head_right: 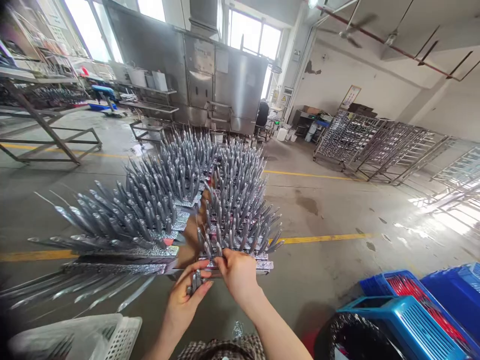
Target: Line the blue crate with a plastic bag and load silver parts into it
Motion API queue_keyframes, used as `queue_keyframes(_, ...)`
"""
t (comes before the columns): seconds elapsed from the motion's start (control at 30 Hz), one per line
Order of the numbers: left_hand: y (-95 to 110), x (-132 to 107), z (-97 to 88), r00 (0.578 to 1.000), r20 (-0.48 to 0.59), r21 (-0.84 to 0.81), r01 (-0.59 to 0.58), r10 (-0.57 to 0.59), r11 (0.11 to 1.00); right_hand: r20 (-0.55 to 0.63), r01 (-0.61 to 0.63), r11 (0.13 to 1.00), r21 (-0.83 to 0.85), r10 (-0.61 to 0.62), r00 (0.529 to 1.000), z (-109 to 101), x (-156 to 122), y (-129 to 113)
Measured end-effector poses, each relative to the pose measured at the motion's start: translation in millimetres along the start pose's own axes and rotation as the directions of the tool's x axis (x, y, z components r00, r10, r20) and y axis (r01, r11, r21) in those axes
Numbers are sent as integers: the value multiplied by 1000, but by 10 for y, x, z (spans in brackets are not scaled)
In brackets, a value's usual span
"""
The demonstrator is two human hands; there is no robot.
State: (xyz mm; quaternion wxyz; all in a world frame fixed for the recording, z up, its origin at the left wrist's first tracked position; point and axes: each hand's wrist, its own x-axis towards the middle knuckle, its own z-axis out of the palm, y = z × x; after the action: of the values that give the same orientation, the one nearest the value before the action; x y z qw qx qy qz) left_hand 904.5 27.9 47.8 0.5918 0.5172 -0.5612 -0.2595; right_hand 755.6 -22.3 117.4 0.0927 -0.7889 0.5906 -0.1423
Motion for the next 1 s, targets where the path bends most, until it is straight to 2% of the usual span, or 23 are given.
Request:
queue_keyframes(0.07,-32,-7,10,999,14,18,52,-52,998,-123,57,995,78,-47,991,-61,8,-11)
queue_keyframes(0.13,-23,-24,17,993,22,18,117,-117,993,-269,120,975,189,-66,961,-232,5,7)
queue_keyframes(0.2,7,-54,19,982,6,-40,189,-189,981,-331,156,956,250,-67,941,-431,-13,39)
queue_keyframes(0.27,42,-98,13,953,-38,-163,292,-302,942,-244,149,963,225,-92,965,-541,-59,72)
queue_keyframes(0.33,71,-143,-2,914,-38,-262,381,-404,887,-58,157,974,161,-150,987,-495,-137,94)
queue_keyframes(0.37,84,-162,-13,907,-14,-280,400,-420,873,35,181,975,128,-187,982,-420,-183,98)
queue_keyframes(0.43,105,-184,-35,922,78,-256,386,-378,886,173,249,965,79,-259,950,-226,-275,91)
queue_keyframes(0.5,127,-189,-54,940,151,-217,335,-307,917,231,307,951,34,-306,924,-64,-344,70)
queue_keyframes(0.6,186,-178,-81,968,123,-198,242,-221,950,255,344,938,52,-345,903,-6,-371,46)
queue_keyframes(0.67,254,-164,-114,986,79,-184,158,-146,970,263,311,930,194,-355,897,-66,-341,52)
queue_keyframes(0.73,329,-146,-161,995,53,-170,88,-80,981,239,212,913,349,-305,922,-136,-287,61)
queue_keyframes(0.8,381,-128,-210,999,18,-166,48,-45,985,176,103,917,386,-183,967,-166,-218,46)
queue_keyframes(0.9,389,-110,-255,999,-23,-145,19,-23,989,115,10,972,236,-38,993,-111,-96,-50)
queue_keyframes(1.0,335,-122,-252,1000,-15,-106,-12,10,994,144,-16,1000,24,13,989,3,27,-179)
